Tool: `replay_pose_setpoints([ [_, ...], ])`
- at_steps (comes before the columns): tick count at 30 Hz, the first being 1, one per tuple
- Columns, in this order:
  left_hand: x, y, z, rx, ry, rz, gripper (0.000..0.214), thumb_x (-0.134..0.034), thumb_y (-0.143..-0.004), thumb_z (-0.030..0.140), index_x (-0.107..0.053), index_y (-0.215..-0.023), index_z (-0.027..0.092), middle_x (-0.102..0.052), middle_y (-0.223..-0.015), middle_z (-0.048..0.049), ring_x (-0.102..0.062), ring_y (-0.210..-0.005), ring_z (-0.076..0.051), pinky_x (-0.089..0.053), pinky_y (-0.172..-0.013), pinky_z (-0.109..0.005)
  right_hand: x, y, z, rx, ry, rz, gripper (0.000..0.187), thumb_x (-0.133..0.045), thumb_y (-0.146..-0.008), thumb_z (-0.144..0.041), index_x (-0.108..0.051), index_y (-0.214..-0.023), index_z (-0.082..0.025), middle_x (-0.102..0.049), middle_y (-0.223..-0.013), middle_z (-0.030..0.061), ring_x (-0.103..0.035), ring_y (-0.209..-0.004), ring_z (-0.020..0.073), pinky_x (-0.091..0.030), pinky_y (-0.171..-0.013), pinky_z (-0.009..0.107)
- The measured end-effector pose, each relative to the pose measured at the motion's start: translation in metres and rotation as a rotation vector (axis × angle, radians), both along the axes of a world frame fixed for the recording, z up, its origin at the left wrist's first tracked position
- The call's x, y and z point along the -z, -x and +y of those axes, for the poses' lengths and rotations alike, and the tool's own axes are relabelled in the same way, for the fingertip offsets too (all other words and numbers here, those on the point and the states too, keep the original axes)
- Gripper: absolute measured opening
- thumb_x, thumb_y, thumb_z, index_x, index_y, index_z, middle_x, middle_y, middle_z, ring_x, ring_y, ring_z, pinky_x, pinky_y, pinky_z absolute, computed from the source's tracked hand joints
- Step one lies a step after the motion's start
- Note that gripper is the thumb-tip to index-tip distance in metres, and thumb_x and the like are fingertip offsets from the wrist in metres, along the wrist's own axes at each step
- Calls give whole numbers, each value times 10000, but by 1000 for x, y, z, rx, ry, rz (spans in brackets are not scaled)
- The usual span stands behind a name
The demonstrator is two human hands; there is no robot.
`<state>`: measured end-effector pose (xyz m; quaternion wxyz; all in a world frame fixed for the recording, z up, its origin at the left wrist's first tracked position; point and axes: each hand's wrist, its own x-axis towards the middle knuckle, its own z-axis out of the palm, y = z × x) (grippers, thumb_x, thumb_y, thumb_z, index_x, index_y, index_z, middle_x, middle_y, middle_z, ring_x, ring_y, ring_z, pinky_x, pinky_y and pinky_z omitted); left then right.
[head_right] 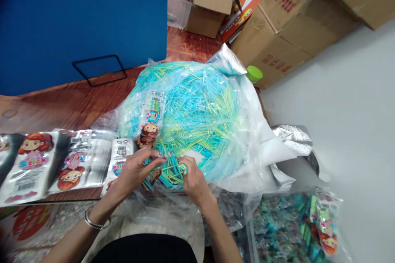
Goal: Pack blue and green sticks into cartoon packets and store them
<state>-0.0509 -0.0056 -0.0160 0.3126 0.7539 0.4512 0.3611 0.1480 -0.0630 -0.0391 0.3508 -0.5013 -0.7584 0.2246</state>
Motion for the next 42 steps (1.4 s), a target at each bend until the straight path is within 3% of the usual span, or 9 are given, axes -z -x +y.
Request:
replay_pose_setpoints([
  [8, -3, -3, 0, -12, 51, -21, 170, -573, -829, 343, -624, -783, 187, -649, -690, -3, -593, -656, -128, -440, -627, -229, -1, -2, -1, 16, 6, -4, 362, -322, -852, -56, -393, -1164, -224, -548, -1092, 113, -533, -1090, 218, -475, -901, 450],
  [17, -4, -6, 1, 50, -18, -15, 164, -574, -832, 325, -624, -779, 179, -645, -684, -16, -586, -656, -134, -435, -623, -233, -2, -9, -1, 50, 10, 34, 305, -343, -882, -93, -425, -1147, -219, -553, -1114, 122, -525, -1113, 209, -454, -929, 435],
  [21, -4, -11, 3, 96, -40, 16, 189, -551, -846, 342, -626, -783, 180, -646, -696, -25, -583, -656, -133, -440, -634, -237, -19, -8, 2, 192, 152, 268, 178, -363, -922, -205, -503, -1029, -231, -612, -1043, 85, -572, -1052, 201, -436, -943, 421],
  [24, -1, -16, 3, 149, -71, 46, 164, -570, -837, 336, -624, -805, 185, -645, -700, -20, -578, -665, -133, -436, -645, -238, -43, -10, 8, 377, 291, 576, 182, -368, -936, -296, -534, -976, -231, -658, -975, 57, -616, -996, 211, -449, -919, 426],
  [26, 2, -20, 3, 180, -89, 52, 140, -584, -829, 324, -622, -834, 189, -649, -710, -17, -579, -683, -138, -434, -653, -241, -60, -12, 12, 416, 357, 759, 176, -389, -930, -333, -530, -973, -237, -683, -938, 43, -644, -942, 218, -471, -879, 433],
  [28, 4, -25, 2, 205, -103, 51, 134, -596, -821, 312, -619, -864, 188, -648, -710, -16, -580, -697, -145, -433, -657, -245, -74, -14, 16, 381, 405, 811, 171, -417, -920, -348, -537, -969, -237, -699, -921, 35, -653, -916, 219, -475, -869, 430],
  [31, 6, -30, 0, 236, -118, 69, 142, -605, -814, 302, -608, -886, 180, -635, -697, -14, -583, -708, -152, -433, -661, -247, -86, -12, 20, 321, 436, 617, 210, -436, -913, -359, -583, -976, -223, -698, -976, 46, -625, -979, 215, -432, -927, 413],
  [36, 5, -32, -4, 272, -94, 66, 148, -587, -824, 314, -596, -878, 176, -633, -710, -16, -585, -708, -153, -435, -664, -251, -87, -4, 34, 197, 472, 341, 283, -418, -912, -402, -583, -1046, -215, -672, -1058, 55, -586, -1035, 204, -400, -948, 394],
  [42, 1, -28, -4, 299, 117, -108, 178, -604, -804, 346, -624, -860, 178, -667, -809, -47, -606, -753, -159, -452, -704, -256, -84, 8, 53, 98, 637, 551, 277, -468, -869, -451, -567, -963, -210, -714, -899, 31, -646, -911, 195, -483, -835, 359],
])
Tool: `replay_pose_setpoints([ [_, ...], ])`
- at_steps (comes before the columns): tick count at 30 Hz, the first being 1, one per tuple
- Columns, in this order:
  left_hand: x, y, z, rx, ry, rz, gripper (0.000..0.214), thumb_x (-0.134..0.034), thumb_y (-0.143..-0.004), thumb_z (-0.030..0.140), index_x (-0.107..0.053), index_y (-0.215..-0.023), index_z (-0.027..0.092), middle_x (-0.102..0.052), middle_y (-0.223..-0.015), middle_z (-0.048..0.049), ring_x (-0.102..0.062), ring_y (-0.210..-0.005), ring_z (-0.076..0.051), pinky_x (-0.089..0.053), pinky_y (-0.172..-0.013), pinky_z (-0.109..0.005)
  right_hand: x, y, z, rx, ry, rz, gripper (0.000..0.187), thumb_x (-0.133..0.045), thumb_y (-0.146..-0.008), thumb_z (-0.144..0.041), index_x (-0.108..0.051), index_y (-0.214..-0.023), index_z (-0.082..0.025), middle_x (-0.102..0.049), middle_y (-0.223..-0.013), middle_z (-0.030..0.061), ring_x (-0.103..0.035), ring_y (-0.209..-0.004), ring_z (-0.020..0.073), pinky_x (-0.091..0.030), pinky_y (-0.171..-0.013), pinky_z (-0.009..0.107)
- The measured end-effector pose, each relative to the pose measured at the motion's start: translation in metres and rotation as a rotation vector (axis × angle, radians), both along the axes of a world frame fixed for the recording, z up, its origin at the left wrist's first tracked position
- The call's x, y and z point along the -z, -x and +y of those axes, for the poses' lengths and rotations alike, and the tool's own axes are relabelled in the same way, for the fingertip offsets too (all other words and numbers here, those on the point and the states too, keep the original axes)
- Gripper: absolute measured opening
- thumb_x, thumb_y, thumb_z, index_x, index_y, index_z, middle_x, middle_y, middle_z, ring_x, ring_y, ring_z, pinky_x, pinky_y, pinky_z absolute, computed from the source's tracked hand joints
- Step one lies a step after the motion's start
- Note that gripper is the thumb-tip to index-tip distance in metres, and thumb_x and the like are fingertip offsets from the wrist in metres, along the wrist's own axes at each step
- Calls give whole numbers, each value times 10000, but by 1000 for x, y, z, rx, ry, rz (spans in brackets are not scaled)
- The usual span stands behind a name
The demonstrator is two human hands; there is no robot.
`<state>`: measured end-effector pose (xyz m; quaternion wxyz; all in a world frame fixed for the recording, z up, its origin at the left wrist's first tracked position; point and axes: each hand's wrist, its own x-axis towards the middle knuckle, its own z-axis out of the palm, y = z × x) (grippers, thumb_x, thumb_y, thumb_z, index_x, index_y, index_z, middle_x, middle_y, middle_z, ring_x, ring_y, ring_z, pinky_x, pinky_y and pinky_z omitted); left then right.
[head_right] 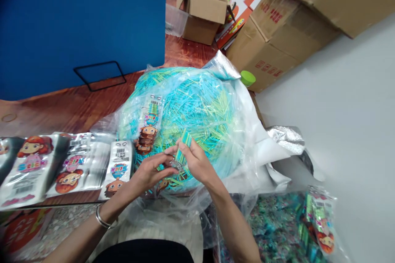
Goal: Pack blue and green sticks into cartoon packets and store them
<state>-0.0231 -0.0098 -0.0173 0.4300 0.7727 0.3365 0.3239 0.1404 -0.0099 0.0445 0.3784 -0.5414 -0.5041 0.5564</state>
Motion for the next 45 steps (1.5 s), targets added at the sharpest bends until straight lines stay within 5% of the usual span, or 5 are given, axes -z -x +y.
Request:
replay_pose_setpoints([
  [8, -4, 5, 0, 33, 370, -106, 238, -677, -726, 392, -656, -745, 156, -635, -672, 10, -569, -646, -129, -437, -635, -219, 20, 7, -3, 126, 199, 394, 263, -571, -797, -457, -511, -900, -223, -724, -866, 41, -670, -873, 232, -518, -744, 379],
  [17, -6, -6, 1, -192, 179, -157, 216, -515, -856, 278, -680, -953, 179, -705, -944, -49, -635, -863, -165, -466, -800, -262, 9, 7, -24, 48, -236, -231, 262, -409, -924, -336, -583, -1074, -209, -631, -1147, 56, -555, -1105, 184, -394, -973, 354],
  [25, -17, -12, 8, -231, 428, -242, 285, -518, -845, 377, -710, -954, 197, -722, -967, -14, -641, -917, -190, -481, -832, -281, 15, -6, -32, 205, -464, -323, 463, -467, -902, -217, -340, -1346, -250, -581, -1214, 82, -596, -1032, 178, -484, -889, 357],
  [30, -18, -10, 10, -170, 435, -242, 283, -518, -845, 364, -711, -977, 205, -725, -938, -4, -639, -889, -186, -480, -805, -273, 8, -15, -32, -68, -782, -599, 555, -456, -861, -53, -359, -1359, -278, -571, -1254, 65, -519, -1170, 194, -435, -968, 395],
  [45, -14, -7, 6, -213, 496, -230, 322, -502, -850, 396, -699, -1013, 199, -719, -936, -10, -628, -893, -187, -465, -816, -271, 6, -16, -34, -57, -667, -599, 270, -491, -870, -114, -564, -1104, -227, -636, -1111, 63, -555, -1104, 179, -436, -968, 372],
])
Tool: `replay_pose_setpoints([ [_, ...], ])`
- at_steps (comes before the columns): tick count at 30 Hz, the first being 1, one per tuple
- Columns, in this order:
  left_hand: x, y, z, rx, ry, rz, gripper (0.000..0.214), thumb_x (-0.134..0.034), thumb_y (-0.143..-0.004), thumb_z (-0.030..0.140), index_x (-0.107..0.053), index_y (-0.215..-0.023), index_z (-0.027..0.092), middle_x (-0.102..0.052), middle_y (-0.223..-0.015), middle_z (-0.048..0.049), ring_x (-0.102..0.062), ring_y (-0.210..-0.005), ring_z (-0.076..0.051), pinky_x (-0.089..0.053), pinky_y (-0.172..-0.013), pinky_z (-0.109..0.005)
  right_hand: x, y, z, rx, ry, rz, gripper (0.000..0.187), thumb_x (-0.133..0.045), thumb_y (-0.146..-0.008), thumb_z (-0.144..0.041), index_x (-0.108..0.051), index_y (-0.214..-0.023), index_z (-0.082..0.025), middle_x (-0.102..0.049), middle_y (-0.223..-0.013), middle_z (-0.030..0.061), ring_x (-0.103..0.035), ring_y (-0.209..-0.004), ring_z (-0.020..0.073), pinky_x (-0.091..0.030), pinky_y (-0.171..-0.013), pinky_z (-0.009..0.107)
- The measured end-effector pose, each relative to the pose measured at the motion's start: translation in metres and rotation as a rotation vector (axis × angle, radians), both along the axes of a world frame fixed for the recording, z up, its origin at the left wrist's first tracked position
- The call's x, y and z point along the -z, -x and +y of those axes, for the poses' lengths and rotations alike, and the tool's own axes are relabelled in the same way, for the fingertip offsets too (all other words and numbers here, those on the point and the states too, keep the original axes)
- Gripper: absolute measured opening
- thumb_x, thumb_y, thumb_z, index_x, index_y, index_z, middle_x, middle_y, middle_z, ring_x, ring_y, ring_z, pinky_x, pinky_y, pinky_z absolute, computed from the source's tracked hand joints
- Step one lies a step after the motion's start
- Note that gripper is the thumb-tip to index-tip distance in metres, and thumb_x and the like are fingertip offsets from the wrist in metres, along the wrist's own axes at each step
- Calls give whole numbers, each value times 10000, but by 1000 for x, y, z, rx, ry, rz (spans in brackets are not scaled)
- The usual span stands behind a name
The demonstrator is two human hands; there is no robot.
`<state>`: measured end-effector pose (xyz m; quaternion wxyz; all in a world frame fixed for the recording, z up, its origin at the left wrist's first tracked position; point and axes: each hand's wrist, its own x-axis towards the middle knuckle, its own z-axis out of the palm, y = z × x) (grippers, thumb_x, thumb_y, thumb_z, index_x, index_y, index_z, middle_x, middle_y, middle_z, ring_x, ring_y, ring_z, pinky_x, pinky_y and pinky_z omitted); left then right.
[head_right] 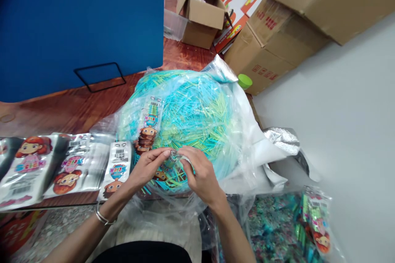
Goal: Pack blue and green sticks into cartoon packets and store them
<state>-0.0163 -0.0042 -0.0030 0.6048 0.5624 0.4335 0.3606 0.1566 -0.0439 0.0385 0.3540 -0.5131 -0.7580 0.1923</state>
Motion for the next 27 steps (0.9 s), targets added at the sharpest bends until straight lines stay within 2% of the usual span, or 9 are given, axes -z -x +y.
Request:
replay_pose_setpoints([
  [5, -2, -2, -1, 38, -2, -15, 335, -476, -865, 396, -689, -1038, 202, -716, -944, -11, -624, -912, -188, -461, -826, -270, 0, 6, 2, 0, 60, 66, 184, -502, -868, -137, -582, -1014, -213, -639, -1070, 64, -581, -1054, 175, -464, -920, 342],
  [10, 0, -1, -2, 41, -22, -45, 312, -474, -871, 372, -690, -1036, 220, -716, -961, -6, -633, -916, -184, -463, -830, -274, 6, 13, 4, -13, 71, 53, 228, -469, -884, -146, -614, -1047, -212, -632, -1085, 78, -581, -1047, 180, -474, -907, 356],
  [13, 0, 6, -4, 32, -21, -19, 293, -484, -864, 366, -708, -988, 224, -724, -916, -1, -644, -883, -180, -474, -814, -271, 8, 14, 4, -50, 137, 62, 235, -475, -888, -175, -633, -1054, -230, -635, -1104, 73, -580, -1056, 188, -474, -912, 375],
  [15, -3, 14, -5, -4, -34, 21, 282, -501, -851, 368, -717, -949, 216, -724, -909, -4, -641, -868, -181, -477, -800, -271, 8, 12, 4, -55, 184, 94, 249, -474, -892, -193, -630, -1078, -250, -641, -1116, 57, -577, -1070, 187, -467, -928, 377],
  [17, -8, 25, -1, -116, -45, 64, 275, -522, -834, 376, -719, -899, 196, -719, -897, -12, -631, -852, -181, -477, -780, -270, 8, 8, 3, 14, 194, 139, 259, -474, -894, -208, -616, -1103, -265, -645, -1121, 42, -576, -1077, 181, -464, -934, 363],
  [20, -13, 41, 18, -402, 3, 33, 302, -533, -816, 408, -702, -891, 169, -697, -793, -12, -611, -733, -153, -474, -697, -259, 14, 3, 0, 147, 182, 158, 242, -485, -890, -234, -615, -1092, -260, -654, -1098, 40, -590, -1051, 181, -480, -903, 340],
  [22, -14, 49, 41, -557, 9, -74, 313, -571, -785, 406, -680, -957, 169, -686, -811, -7, -595, -705, -127, -466, -693, -249, 22, 0, -4, 169, 190, 126, 228, -485, -888, -251, -621, -1071, -246, -662, -1072, 49, -604, -1024, 187, -486, -888, 343],
  [24, -14, 52, 69, -588, -36, -135, 307, -598, -756, 382, -674, -952, 158, -681, -875, -21, -592, -743, -121, -460, -721, -248, 31, -1, -9, 177, 207, 93, 232, -476, -891, -268, -618, -1071, -231, -665, -1068, 61, -610, -1017, 193, -486, -888, 355],
  [27, -13, 47, 108, -560, -111, -79, 289, -581, -754, 350, -672, -911, 126, -667, -811, -33, -577, -681, -123, -457, -654, -249, 43, -3, -19, 239, 233, 70, 252, -462, -897, -293, -607, -1089, -217, -656, -1098, 77, -604, -1039, 203, -484, -895, 373],
])
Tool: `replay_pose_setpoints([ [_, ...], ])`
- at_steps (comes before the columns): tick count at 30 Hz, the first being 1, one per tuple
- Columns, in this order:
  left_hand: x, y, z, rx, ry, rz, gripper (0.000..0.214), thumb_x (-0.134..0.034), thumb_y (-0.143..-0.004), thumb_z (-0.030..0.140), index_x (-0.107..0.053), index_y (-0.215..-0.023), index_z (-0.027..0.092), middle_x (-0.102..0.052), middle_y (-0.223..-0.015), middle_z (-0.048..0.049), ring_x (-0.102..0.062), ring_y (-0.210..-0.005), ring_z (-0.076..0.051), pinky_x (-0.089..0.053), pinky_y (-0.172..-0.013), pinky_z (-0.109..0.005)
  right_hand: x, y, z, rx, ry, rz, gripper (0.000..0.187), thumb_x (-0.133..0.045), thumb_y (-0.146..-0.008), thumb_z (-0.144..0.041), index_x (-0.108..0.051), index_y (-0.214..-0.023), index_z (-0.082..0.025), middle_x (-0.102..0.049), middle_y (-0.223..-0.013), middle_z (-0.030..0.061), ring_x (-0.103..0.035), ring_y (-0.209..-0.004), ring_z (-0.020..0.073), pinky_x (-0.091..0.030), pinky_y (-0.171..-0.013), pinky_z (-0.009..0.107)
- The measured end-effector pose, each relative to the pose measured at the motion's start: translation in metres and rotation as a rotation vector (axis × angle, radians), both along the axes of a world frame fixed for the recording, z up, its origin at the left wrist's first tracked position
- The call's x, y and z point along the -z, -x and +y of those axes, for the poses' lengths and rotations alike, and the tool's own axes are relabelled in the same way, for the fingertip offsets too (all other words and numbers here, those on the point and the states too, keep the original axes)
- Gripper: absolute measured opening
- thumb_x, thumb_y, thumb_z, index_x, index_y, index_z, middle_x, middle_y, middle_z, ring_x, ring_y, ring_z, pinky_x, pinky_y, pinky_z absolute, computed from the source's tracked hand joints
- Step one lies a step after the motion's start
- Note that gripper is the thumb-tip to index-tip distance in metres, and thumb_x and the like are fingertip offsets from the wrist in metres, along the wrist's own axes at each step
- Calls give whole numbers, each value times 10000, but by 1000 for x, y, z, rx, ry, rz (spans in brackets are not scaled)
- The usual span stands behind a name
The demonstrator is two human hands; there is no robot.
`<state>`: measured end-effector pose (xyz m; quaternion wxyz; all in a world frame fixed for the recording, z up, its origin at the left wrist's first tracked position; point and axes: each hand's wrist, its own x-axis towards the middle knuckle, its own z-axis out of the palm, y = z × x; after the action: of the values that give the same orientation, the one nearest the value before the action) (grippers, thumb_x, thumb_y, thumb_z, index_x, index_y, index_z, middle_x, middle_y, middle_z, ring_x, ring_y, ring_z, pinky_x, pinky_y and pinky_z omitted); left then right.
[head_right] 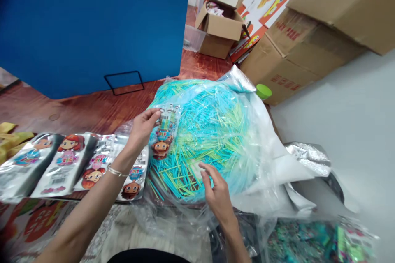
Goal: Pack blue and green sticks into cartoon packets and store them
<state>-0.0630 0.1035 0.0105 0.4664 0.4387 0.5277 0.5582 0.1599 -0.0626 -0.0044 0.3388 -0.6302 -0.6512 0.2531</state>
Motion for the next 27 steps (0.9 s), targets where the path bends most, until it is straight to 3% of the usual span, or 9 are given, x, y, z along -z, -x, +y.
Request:
replay_pose_setpoints([
  [4, 2, -13, 29, -75, -194, 366, 246, -513, -804, 278, -678, -901, 124, -670, -865, -67, -593, -797, -164, -454, -733, -278, 9, -5, -12, 81, 26, -9, 269, -456, -896, -316, -606, -1088, -201, -654, -1109, 96, -608, -1037, 219, -497, -877, 389],
  [8, 11, -16, 32, -93, -254, 655, 264, -486, -832, 241, -654, -993, 117, -660, -953, -101, -593, -834, -178, -440, -810, -309, 13, -14, -17, 116, 59, -38, 289, -449, -898, -328, -597, -1107, -195, -650, -1123, 102, -607, -1042, 222, -500, -868, 393],
  [11, 18, -10, 23, -87, -266, 731, 347, -474, -851, 254, -570, -1150, 104, -647, -987, -114, -589, -854, -191, -441, -826, -327, 16, -25, -15, 132, 12, -84, 293, -454, -894, -331, -594, -1111, -193, -653, -1112, 106, -612, -1027, 225, -500, -860, 400],
  [14, 20, -7, 6, -97, -354, 839, 398, -458, -873, 294, -507, -1225, 115, -603, -1108, -141, -549, -1011, -229, -405, -906, -377, 16, -36, -9, 130, -29, -130, 295, -449, -897, -331, -594, -1111, -190, -652, -1107, 110, -612, -1020, 226, -495, -863, 407],
  [19, 17, -5, -28, 156, -616, 1123, 306, -484, -868, 320, -571, -1143, 216, -475, -1331, -104, -372, -1269, -276, -228, -1063, -473, 13, -44, 2, 100, -40, -205, 286, -418, -912, -312, -585, -1114, -198, -647, -1098, 98, -605, -1021, 215, -487, -870, 404],
  [22, 16, 12, -42, 81, -559, 1107, 325, -453, -883, 301, -540, -1181, 204, -489, -1312, -116, -403, -1244, -261, -253, -1055, -462, 17, -46, 4, 4, -64, -283, 276, -417, -914, -270, -568, -1132, -193, -646, -1094, 97, -601, -1026, 209, -482, -875, 396],
  [27, 33, 57, -70, 20, -251, 1189, 360, -402, -895, 352, -537, -1171, 166, -592, -1118, -129, -531, -1053, -273, -393, -918, -412, 31, -47, 0, -261, -15, -639, 277, -406, -894, -143, -593, -1094, -183, -682, -970, 94, -630, -907, 232, -489, -787, 395],
])
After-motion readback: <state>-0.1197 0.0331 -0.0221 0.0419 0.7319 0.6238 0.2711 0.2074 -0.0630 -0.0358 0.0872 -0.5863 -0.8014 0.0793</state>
